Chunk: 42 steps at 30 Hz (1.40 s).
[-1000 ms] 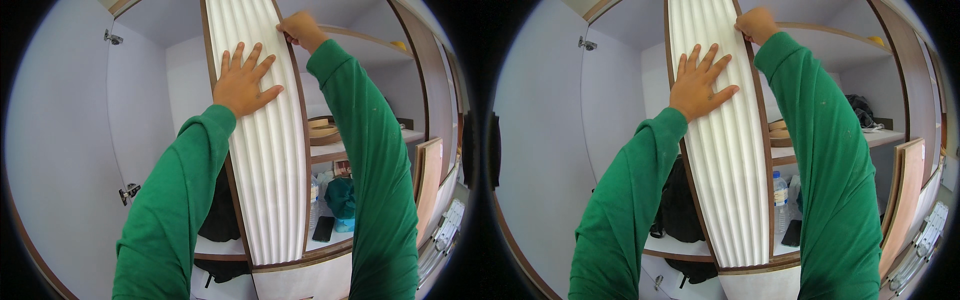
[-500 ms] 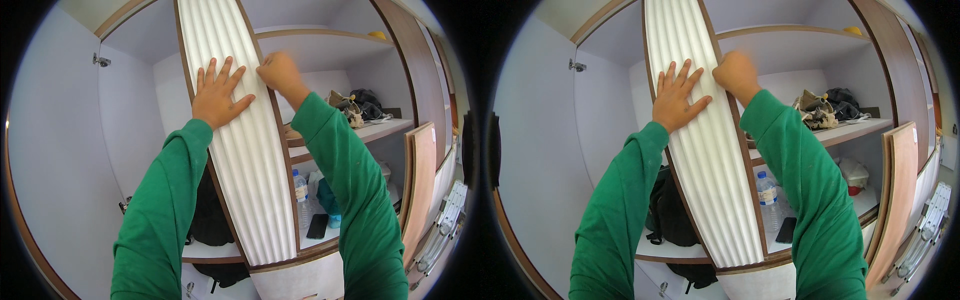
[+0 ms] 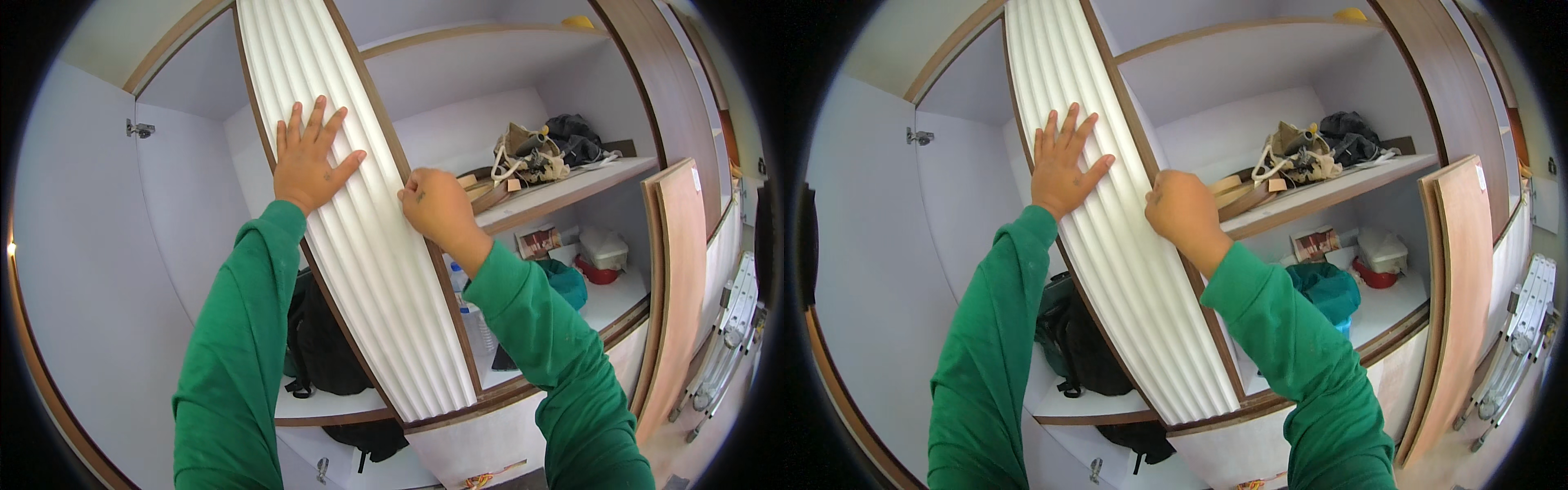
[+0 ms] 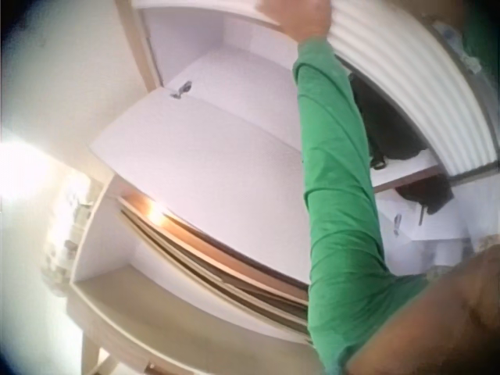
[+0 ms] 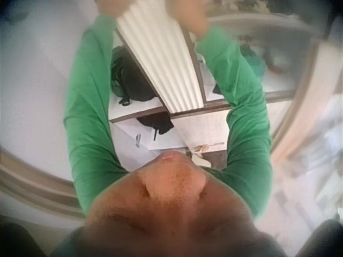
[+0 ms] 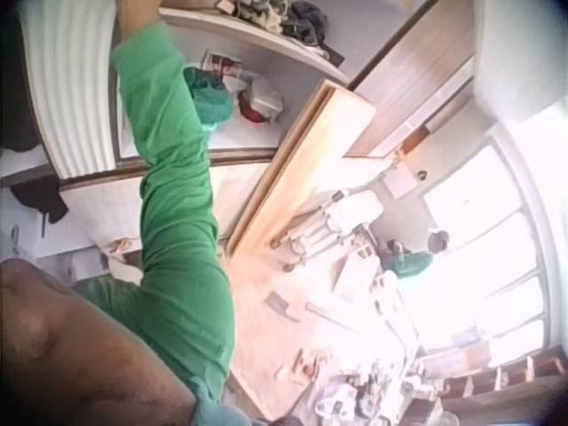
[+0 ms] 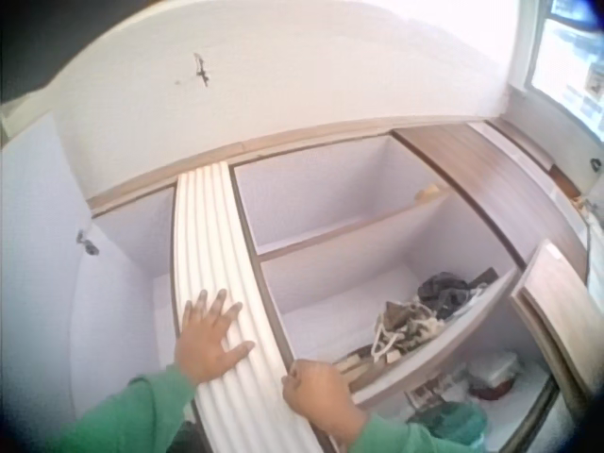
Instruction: The person installs a white ribbed panel into a wooden cabinet frame, repeatedly adjusting and repositioning it to fit. They then move to a workbench and use a sanding block to smooth the edges of a white rectangular board.
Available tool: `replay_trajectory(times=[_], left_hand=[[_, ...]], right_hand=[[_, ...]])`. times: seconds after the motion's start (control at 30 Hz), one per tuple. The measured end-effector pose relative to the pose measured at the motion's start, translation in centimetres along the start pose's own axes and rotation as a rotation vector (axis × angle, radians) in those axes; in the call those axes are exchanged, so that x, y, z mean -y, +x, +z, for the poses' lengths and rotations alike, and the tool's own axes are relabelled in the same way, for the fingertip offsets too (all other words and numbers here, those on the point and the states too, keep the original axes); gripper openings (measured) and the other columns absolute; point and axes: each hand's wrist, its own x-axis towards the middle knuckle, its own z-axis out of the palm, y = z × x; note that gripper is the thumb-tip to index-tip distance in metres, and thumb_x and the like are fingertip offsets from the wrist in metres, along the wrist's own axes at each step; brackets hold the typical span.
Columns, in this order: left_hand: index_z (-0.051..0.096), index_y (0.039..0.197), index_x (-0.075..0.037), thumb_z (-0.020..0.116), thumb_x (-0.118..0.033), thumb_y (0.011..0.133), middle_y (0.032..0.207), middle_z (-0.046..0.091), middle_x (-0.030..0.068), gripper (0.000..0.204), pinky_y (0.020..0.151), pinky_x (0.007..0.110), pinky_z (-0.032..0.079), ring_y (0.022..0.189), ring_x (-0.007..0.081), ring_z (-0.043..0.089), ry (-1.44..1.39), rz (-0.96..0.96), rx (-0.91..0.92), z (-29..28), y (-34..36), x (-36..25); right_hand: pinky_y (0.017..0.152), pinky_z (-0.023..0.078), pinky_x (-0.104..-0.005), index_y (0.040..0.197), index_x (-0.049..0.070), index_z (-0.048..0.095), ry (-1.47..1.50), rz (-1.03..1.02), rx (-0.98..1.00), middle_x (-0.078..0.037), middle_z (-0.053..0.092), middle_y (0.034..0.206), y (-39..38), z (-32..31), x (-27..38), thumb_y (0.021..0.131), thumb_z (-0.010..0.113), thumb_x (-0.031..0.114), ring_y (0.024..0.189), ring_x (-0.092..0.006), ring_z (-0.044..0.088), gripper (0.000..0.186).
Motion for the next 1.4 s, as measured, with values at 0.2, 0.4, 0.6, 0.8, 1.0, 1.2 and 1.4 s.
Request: replay_trajectory(times=[0.2, 0.4, 0.6, 0.8, 1.0, 1.2, 1.4], left_hand=[[0.042, 0.158, -0.027, 0.058, -0.061, 0.097, 0.169, 0.029, 0.0061, 0.071, 0.126, 0.058, 0.013, 0.156, 0.0378, 0.019, 0.011, 0.022, -0.022, 0.2, 0.2, 0.1], [0.042, 0.157, -0.031, 0.056, -0.063, 0.097, 0.169, 0.029, 0.0032, 0.070, 0.126, 0.058, 0.014, 0.156, 0.0369, 0.019, 0.054, 0.042, -0.075, 1.6, 0.2, 0.8], [0.040, 0.158, -0.033, 0.053, -0.066, 0.098, 0.169, 0.029, -0.0001, 0.070, 0.126, 0.058, 0.016, 0.156, 0.0363, 0.020, 0.061, 0.060, -0.114, 2.4, 0.1, 1.3], [0.041, 0.157, -0.034, 0.053, -0.066, 0.097, 0.169, 0.030, -0.0008, 0.069, 0.127, 0.057, 0.014, 0.156, 0.0355, 0.020, 0.048, 0.053, -0.105, 2.2, 0.3, 1.4], [0.042, 0.157, -0.034, 0.052, -0.073, 0.093, 0.168, 0.031, 0.0020, 0.075, 0.128, 0.055, 0.011, 0.157, 0.0340, 0.019, 0.035, 0.031, -0.104, 2.2, 0.3, 1.1], [0.039, 0.158, -0.022, 0.058, -0.063, 0.096, 0.168, 0.029, 0.0079, 0.077, 0.127, 0.055, 0.014, 0.157, 0.0342, 0.019, -0.081, -0.054, -0.216, 1.8, -0.3, 1.2], [0.029, 0.157, 0.003, 0.070, -0.050, 0.090, 0.165, 0.027, 0.0262, 0.095, 0.125, 0.053, 0.021, 0.153, 0.0399, 0.024, -0.274, -0.493, -0.378, 1.0, 0.1, 2.6]], right_hand=[[0.072, 0.051, -0.0528, 0.080, 0.003, 0.067, 0.031, -0.001, -0.026, -0.021, 0.069, 0.082, -7.2, 0.9, -3.4, 0.086, 0.072, 0.017, 0.081, -0.0439, 0.065, 0.016], [0.069, 0.051, -0.0508, 0.081, 0.004, 0.067, 0.073, 0.116, 0.001, -0.020, 0.068, 0.079, -14.6, 1.4, -6.2, 0.084, 0.074, 0.015, 0.079, -0.0431, 0.065, 0.014], [0.067, 0.051, -0.0485, 0.082, 0.004, 0.068, 0.118, 0.181, 0.036, -0.019, 0.068, 0.078, -21.9, 1.4, -8.8, 0.085, 0.074, 0.015, 0.077, -0.0423, 0.065, 0.013], [0.066, 0.050, -0.0493, 0.081, 0.004, 0.067, 0.106, 0.280, 0.139, -0.018, 0.066, 0.075, -29.3, 1.9, -12.4, 0.085, 0.075, 0.017, 0.074, -0.0423, 0.065, 0.016], [0.067, 0.051, -0.0503, 0.088, 0.004, 0.068, -0.060, 0.304, 0.394, -0.018, 0.066, 0.074, -26.8, -1.7, -11.2, 0.087, 0.075, 0.027, 0.075, -0.0413, 0.066, 0.025], [0.080, 0.053, -0.0516, 0.101, -0.002, 0.060, -0.106, -0.030, 0.081, -0.025, 0.063, 0.106, -14.2, -0.1, -4.1, 0.087, 0.076, 0.031, 0.097, -0.0456, 0.064, 0.040], [0.083, 0.052, -0.0532, 0.103, -0.002, 0.058, -0.243, 0.022, 0.147, -0.023, 0.062, 0.107, -12.2, 0.2, -2.1, 0.088, 0.074, 0.029, 0.100, -0.0458, 0.063, 0.038]])
